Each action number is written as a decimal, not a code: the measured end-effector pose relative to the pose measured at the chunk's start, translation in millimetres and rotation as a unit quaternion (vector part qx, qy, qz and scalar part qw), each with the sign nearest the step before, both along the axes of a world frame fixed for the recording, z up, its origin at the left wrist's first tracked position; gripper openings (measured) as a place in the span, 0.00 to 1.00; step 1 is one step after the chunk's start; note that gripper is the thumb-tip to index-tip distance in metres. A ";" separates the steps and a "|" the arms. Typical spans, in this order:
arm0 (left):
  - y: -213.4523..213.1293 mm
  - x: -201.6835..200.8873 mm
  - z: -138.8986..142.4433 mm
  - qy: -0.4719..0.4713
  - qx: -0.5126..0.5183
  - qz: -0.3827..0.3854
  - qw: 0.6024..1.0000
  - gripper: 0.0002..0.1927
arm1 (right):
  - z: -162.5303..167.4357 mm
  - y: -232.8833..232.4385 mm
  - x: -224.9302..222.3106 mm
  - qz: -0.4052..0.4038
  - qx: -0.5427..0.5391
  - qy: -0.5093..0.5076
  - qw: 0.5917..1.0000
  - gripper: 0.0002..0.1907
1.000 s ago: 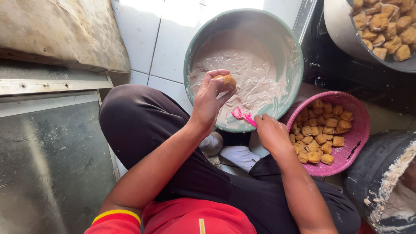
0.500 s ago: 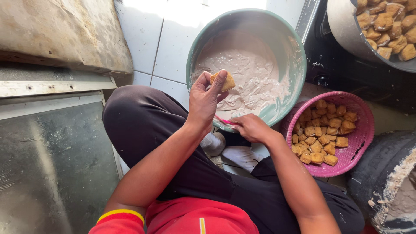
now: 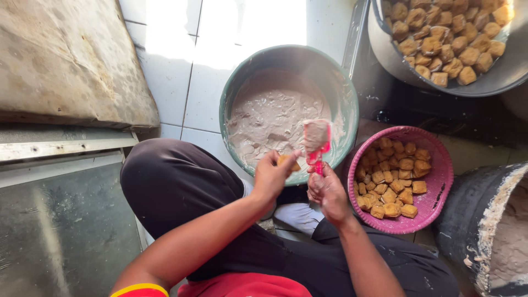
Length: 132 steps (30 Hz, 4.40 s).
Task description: The person sits on the floor and uses a small pink spatula to spread white batter into split fried tofu puffs, taking each puff from a pink basket and placing the filled puff back into the basket. A large bowl of batter and a pot of unfilled tofu puffs sit nearby.
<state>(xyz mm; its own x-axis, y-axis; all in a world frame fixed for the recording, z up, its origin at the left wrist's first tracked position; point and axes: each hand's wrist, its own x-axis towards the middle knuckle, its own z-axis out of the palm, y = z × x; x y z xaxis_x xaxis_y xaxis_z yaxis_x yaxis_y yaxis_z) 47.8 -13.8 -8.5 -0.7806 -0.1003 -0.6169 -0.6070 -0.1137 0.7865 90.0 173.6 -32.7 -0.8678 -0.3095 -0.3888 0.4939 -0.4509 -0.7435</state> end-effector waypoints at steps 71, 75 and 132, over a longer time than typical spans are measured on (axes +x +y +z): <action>-39.4 -25.5 67.8 0.483 -0.270 -0.141 0.821 0.19 | 72.2 31.4 -7.6 -0.117 0.637 0.315 0.694 0.12; -48.7 -33.2 75.9 0.497 -0.426 -0.215 0.725 0.21 | 87.1 20.8 4.0 -0.091 0.638 0.392 0.656 0.12; -21.2 -16.5 50.1 0.201 0.076 -0.205 0.955 0.24 | 46.4 172.3 -91.1 -0.327 0.171 0.191 0.910 0.13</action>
<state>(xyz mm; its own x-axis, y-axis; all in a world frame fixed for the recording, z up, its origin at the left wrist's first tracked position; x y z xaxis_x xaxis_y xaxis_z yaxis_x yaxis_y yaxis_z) 31.3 -35.0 41.6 -0.9116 0.3315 -0.2430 -0.2784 -0.0631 0.9584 -1.1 345.9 13.7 -0.9149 0.4036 0.0031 -0.1200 -0.2648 -0.9568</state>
